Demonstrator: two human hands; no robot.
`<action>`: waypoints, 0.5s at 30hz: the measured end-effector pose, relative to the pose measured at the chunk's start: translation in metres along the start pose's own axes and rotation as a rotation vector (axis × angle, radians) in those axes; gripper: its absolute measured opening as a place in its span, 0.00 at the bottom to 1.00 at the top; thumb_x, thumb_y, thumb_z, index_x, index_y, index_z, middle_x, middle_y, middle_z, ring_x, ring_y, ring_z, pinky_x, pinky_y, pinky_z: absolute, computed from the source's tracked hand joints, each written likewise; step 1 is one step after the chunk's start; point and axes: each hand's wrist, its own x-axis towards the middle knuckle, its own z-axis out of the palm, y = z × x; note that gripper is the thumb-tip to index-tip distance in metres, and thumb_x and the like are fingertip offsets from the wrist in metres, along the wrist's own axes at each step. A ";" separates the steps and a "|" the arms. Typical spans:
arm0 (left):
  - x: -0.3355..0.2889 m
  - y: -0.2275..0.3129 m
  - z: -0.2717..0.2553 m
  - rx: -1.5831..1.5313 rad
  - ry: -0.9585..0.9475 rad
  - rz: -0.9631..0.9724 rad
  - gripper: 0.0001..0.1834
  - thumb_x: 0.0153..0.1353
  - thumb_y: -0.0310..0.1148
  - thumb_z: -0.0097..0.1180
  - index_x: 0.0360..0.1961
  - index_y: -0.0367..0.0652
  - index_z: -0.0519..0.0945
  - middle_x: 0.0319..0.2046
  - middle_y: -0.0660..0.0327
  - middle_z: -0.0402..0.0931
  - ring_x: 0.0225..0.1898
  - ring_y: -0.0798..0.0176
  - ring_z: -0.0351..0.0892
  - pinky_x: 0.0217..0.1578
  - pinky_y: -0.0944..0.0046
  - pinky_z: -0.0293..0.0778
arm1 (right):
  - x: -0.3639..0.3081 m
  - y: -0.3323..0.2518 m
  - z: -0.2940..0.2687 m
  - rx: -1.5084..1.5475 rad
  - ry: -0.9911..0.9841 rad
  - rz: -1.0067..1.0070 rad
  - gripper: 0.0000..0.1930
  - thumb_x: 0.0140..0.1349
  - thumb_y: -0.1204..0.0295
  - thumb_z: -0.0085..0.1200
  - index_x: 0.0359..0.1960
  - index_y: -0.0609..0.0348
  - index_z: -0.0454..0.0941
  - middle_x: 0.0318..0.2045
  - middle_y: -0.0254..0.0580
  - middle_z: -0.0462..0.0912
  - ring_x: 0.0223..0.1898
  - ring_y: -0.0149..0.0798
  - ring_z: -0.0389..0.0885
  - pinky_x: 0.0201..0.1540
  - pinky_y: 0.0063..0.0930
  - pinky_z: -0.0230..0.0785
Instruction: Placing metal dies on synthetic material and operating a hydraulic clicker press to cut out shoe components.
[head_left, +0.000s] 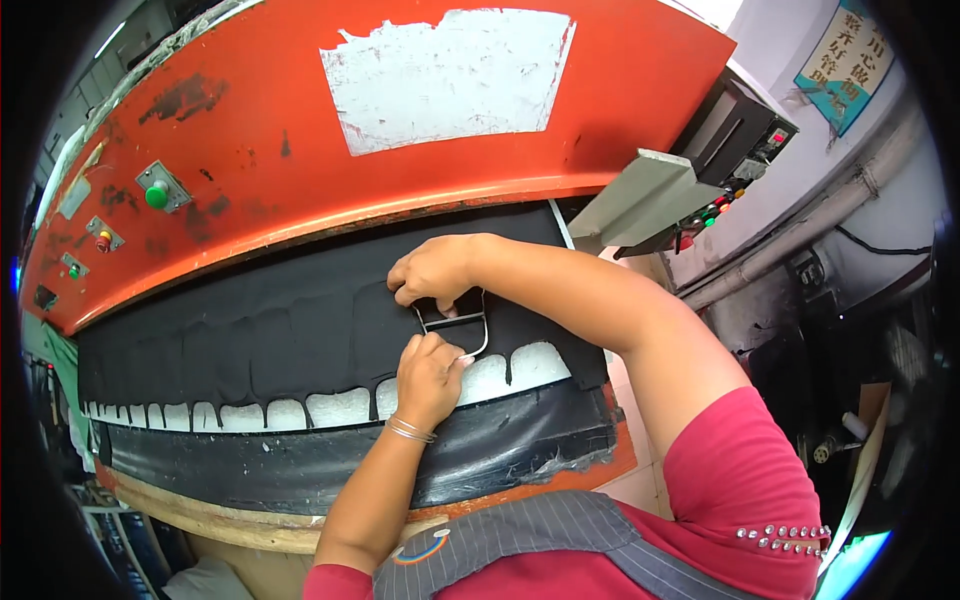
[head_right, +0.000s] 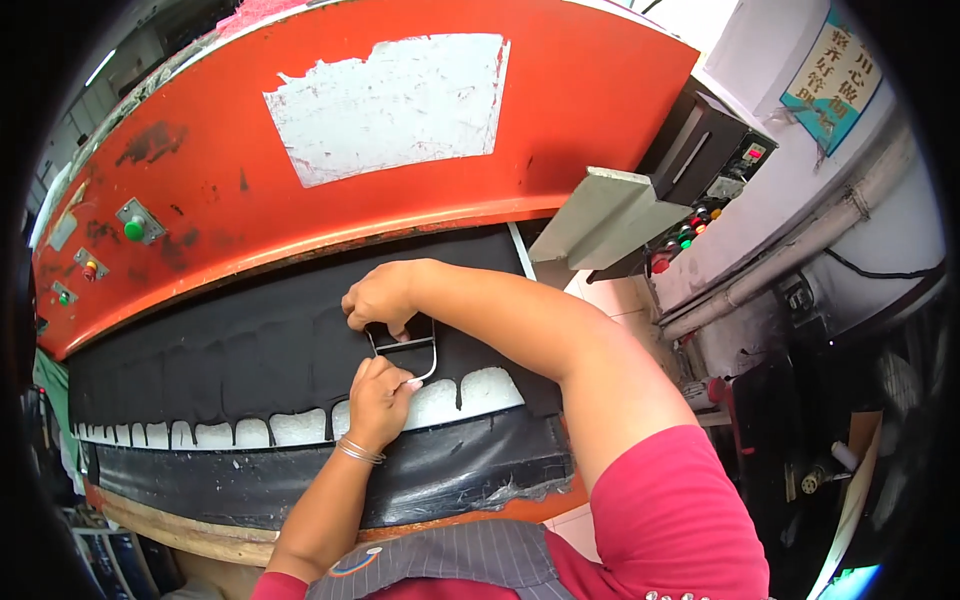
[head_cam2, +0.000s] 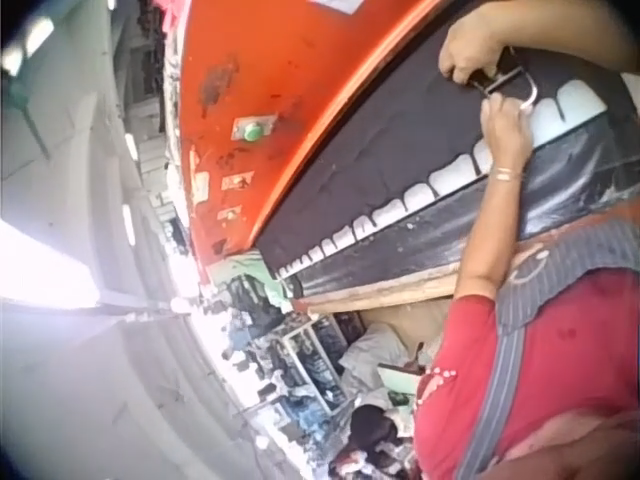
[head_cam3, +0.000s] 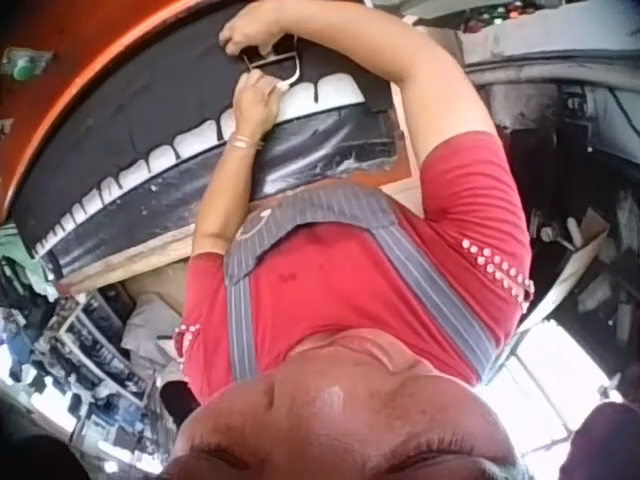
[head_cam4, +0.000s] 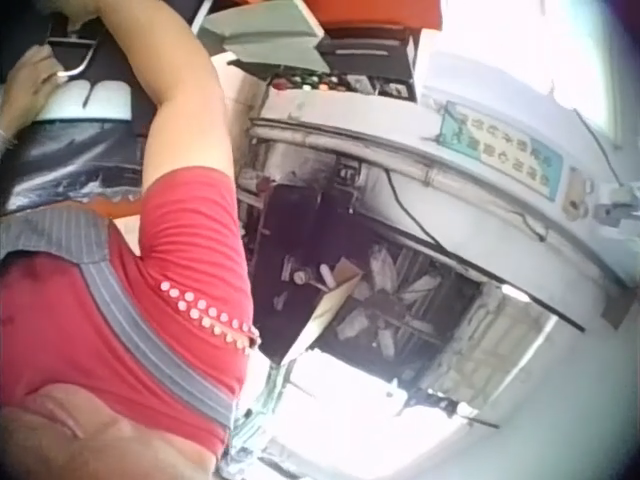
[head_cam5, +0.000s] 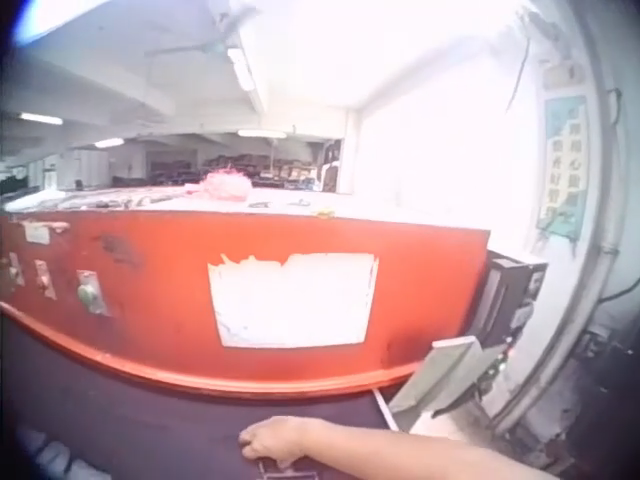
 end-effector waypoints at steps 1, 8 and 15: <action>-0.002 0.001 0.002 0.004 -0.003 -0.006 0.05 0.48 0.30 0.65 0.24 0.42 0.81 0.25 0.61 0.72 0.31 0.54 0.71 0.34 0.56 0.69 | -0.001 0.000 0.003 -0.015 0.015 -0.033 0.31 0.32 0.68 0.73 0.46 0.53 0.78 0.53 0.39 0.74 0.59 0.46 0.70 0.55 0.41 0.70; 0.001 0.000 0.007 -0.060 0.054 0.011 0.05 0.46 0.24 0.66 0.24 0.41 0.80 0.22 0.61 0.69 0.28 0.57 0.67 0.32 0.60 0.66 | 0.001 0.007 0.011 -0.060 0.051 -0.091 0.27 0.34 0.66 0.72 0.42 0.55 0.80 0.48 0.39 0.75 0.56 0.44 0.71 0.52 0.40 0.71; -0.003 -0.002 0.010 -0.073 0.028 0.005 0.05 0.46 0.25 0.66 0.24 0.41 0.80 0.22 0.61 0.69 0.27 0.57 0.67 0.32 0.60 0.66 | 0.015 0.002 0.015 -0.015 0.039 -0.074 0.16 0.39 0.64 0.69 0.32 0.55 0.83 0.39 0.35 0.79 0.50 0.43 0.74 0.45 0.39 0.74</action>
